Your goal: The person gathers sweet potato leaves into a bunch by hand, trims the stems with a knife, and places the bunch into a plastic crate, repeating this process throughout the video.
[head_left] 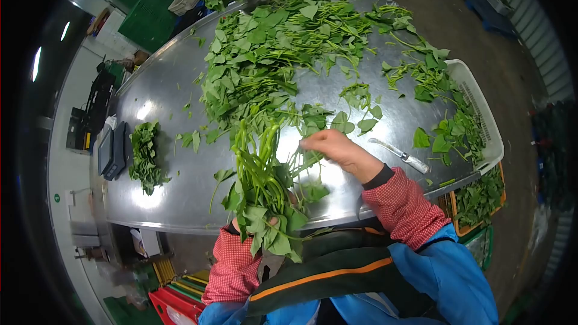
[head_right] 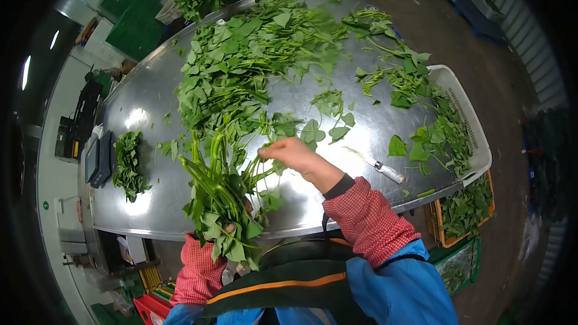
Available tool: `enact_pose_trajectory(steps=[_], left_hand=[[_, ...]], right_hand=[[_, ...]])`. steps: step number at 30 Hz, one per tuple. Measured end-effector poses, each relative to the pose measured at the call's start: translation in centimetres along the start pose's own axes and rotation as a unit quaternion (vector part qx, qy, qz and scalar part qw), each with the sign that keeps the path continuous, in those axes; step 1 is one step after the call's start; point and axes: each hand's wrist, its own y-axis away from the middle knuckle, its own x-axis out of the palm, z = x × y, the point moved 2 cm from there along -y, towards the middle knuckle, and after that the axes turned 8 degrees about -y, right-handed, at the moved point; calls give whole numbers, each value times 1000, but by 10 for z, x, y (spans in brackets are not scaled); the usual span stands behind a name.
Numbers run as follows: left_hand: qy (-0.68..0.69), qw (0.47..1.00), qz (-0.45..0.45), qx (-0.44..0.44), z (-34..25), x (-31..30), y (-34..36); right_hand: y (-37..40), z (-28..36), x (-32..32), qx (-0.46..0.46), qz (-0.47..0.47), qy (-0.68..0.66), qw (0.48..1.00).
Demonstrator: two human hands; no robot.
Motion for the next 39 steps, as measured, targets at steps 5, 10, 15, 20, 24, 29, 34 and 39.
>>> enact_pose_trajectory(steps=[5, 10, 15, 20, 24, 29, 34, 39], left_hand=[[9, 994, -106, -28, -13, 5, 9], [90, 988, -117, 49, -14, -8, 24], [111, 985, -118, 56, 2, -10, 18], [132, 984, -117, -34, -7, 20, 7], [136, 985, -91, -48, -2, 39, -10], [85, 990, -93, -63, 11, 20, 0], [-2, 983, -153, -102, 53, -31, 30], [-15, 968, -196, -157, 50, -25, 28]], right_hand=[[7, -14, -10, -48, -32, -144, 988], [23, 3, -79, -139, -230, 564, 780], [24, -26, -46, -102, 59, 222, 968], [14, -26, -6, -38, 182, -178, 966], [2, -13, 9, -47, 274, -355, 893], [21, 26, -11, -134, 143, -45, 980], [58, 81, -44, -245, 61, -243, 937], [38, 56, -37, -141, -4, 20, 990]])
